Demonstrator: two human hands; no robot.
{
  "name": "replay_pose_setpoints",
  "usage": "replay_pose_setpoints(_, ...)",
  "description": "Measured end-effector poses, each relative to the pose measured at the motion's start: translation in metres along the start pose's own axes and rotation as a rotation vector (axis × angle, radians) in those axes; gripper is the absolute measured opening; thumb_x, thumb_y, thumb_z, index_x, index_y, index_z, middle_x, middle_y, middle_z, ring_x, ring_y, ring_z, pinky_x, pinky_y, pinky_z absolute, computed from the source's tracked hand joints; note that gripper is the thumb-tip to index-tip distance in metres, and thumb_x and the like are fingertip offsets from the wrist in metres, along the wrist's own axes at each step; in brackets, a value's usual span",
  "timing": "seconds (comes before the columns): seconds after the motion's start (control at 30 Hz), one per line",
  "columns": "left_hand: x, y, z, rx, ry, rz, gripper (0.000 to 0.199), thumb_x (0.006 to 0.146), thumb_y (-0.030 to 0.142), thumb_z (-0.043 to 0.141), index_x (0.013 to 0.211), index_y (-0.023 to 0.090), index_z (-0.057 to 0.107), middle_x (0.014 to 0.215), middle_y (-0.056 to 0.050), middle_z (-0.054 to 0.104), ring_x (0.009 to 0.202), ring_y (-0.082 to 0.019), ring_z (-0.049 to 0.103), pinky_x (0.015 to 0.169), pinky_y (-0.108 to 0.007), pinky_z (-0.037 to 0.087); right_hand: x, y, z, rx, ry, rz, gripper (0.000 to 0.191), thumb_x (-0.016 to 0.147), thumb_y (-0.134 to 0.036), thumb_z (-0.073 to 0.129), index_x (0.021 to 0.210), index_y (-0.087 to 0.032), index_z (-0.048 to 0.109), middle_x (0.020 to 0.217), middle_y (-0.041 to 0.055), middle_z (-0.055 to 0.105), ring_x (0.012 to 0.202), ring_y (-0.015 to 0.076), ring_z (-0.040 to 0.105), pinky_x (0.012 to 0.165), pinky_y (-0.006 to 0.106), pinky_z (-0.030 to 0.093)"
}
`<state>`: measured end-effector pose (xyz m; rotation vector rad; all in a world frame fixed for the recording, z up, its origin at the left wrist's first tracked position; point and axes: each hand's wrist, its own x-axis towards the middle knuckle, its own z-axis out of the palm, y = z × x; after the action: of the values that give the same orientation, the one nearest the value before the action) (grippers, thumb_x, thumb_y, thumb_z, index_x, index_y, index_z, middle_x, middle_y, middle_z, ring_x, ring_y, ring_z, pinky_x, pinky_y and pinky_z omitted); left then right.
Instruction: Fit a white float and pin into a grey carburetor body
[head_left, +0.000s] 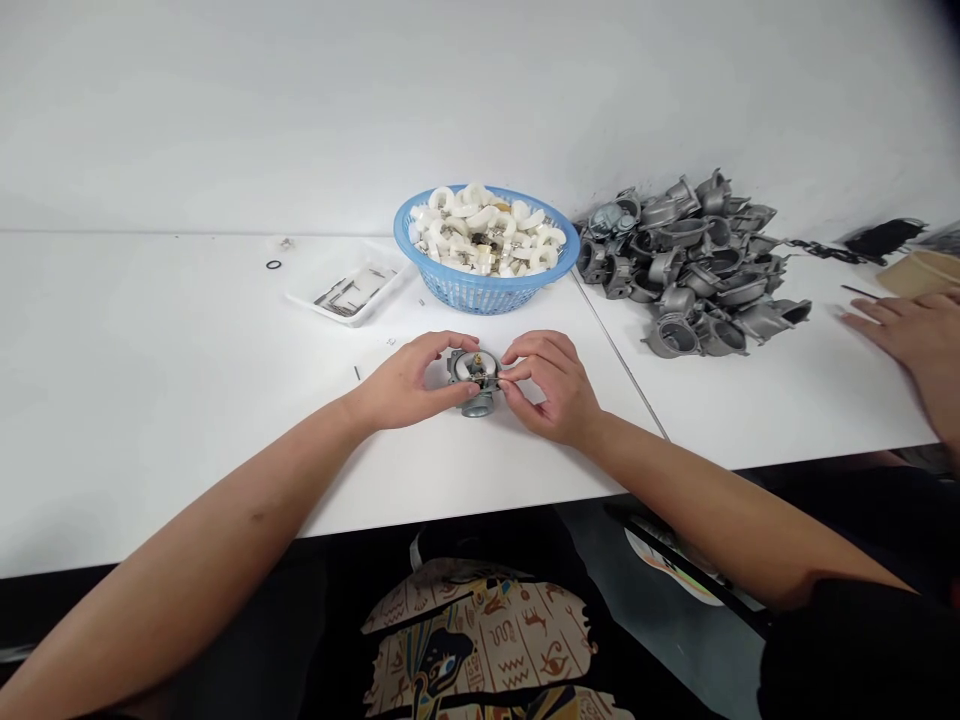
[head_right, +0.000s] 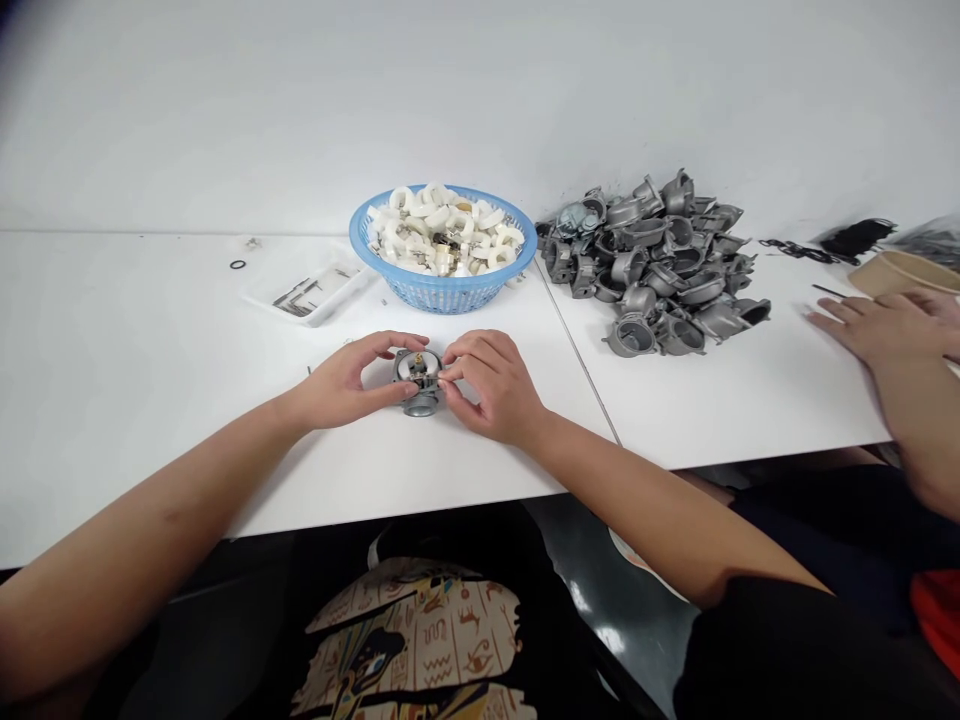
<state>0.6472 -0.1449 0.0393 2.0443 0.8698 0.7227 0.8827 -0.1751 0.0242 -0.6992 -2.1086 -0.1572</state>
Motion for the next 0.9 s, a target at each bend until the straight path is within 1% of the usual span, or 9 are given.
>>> replay_pose_setpoints(0.07,0.001,0.002,0.001,-0.090,-0.025,-0.063,0.047,0.083,0.041,0.072,0.123,0.022,0.059,0.130,-0.009,0.063,0.118,-0.026,0.058,0.104,-0.047,0.044,0.000,0.000,0.001,-0.006,-0.002,-0.001,0.013,0.082,-0.012,0.062,0.089,-0.022,0.057,0.093,0.0045,0.067,0.091,0.0225,0.063,0.084,0.044,0.050)
replay_pose_setpoints(0.17,0.003,0.004,0.005,-0.201,-0.041,-0.116,0.050,0.079,0.041,0.075,0.121,0.019,0.058,0.117,-0.010,0.065,0.104,-0.023,0.062,0.090,-0.041,0.052,0.000,-0.001,0.002,-0.006,0.001,0.002,0.012,0.082,-0.013,0.061,0.089,-0.022,0.057,0.093,0.0046,0.067,0.091,0.0227,0.063,0.084,0.044,0.049)
replay_pose_setpoints(0.27,0.004,0.005,0.008,-0.263,-0.047,-0.120,0.049,0.079,0.038,0.076,0.119,0.017,0.057,0.106,-0.009,0.065,0.092,-0.019,0.063,0.079,-0.036,0.054,0.000,-0.001,0.002,0.002,0.004,-0.001,0.013,0.082,-0.013,0.061,0.089,-0.022,0.056,0.092,0.0044,0.067,0.091,0.0221,0.063,0.084,0.043,0.049)
replay_pose_setpoints(0.37,0.005,0.005,0.008,-0.307,-0.066,-0.136,0.046,0.080,0.035,0.076,0.118,0.018,0.056,0.101,-0.007,0.065,0.085,-0.017,0.062,0.073,-0.034,0.053,0.000,-0.001,0.004,0.008,0.004,-0.006,0.013,0.082,-0.013,0.061,0.089,-0.022,0.056,0.092,0.0041,0.067,0.091,0.0212,0.063,0.084,0.042,0.049)
replay_pose_setpoints(0.47,0.005,0.005,0.005,-0.309,-0.076,-0.165,0.044,0.081,0.034,0.075,0.117,0.018,0.055,0.100,-0.006,0.065,0.083,-0.016,0.061,0.070,-0.033,0.053,0.001,-0.002,0.006,-0.003,0.010,0.006,0.012,0.082,-0.012,0.061,0.089,-0.021,0.057,0.093,0.0043,0.067,0.091,0.0211,0.062,0.085,0.042,0.048)
replay_pose_setpoints(0.6,0.006,0.002,-0.002,-0.298,-0.076,-0.187,0.047,0.080,0.037,0.077,0.118,0.020,0.055,0.104,-0.007,0.064,0.082,-0.015,0.060,0.071,-0.033,0.052,0.005,-0.002,0.010,-0.069,0.017,0.015,0.012,0.082,-0.013,0.062,0.088,-0.021,0.057,0.094,0.0040,0.068,0.094,0.0222,0.061,0.088,0.044,0.045)
replay_pose_setpoints(0.77,0.006,-0.009,-0.016,-0.381,-0.056,-0.185,0.052,0.077,0.034,0.080,0.120,0.019,0.055,0.107,-0.007,0.064,0.082,-0.014,0.062,0.073,-0.033,0.053,0.021,-0.001,0.023,-0.133,-0.030,-0.099,0.010,0.086,-0.013,0.059,0.091,-0.021,0.055,0.097,0.0058,0.067,0.099,0.0226,0.060,0.089,0.042,0.045)
replay_pose_setpoints(0.9,0.006,-0.018,-0.031,-0.416,-0.011,-0.207,0.054,0.074,0.034,0.082,0.118,0.017,0.056,0.108,-0.007,0.065,0.082,-0.013,0.063,0.075,-0.031,0.053,0.040,0.008,0.035,-0.131,-0.084,-0.128,0.007,0.089,-0.012,0.055,0.089,-0.019,0.055,0.098,0.0076,0.067,0.100,0.0234,0.058,0.088,0.041,0.044)
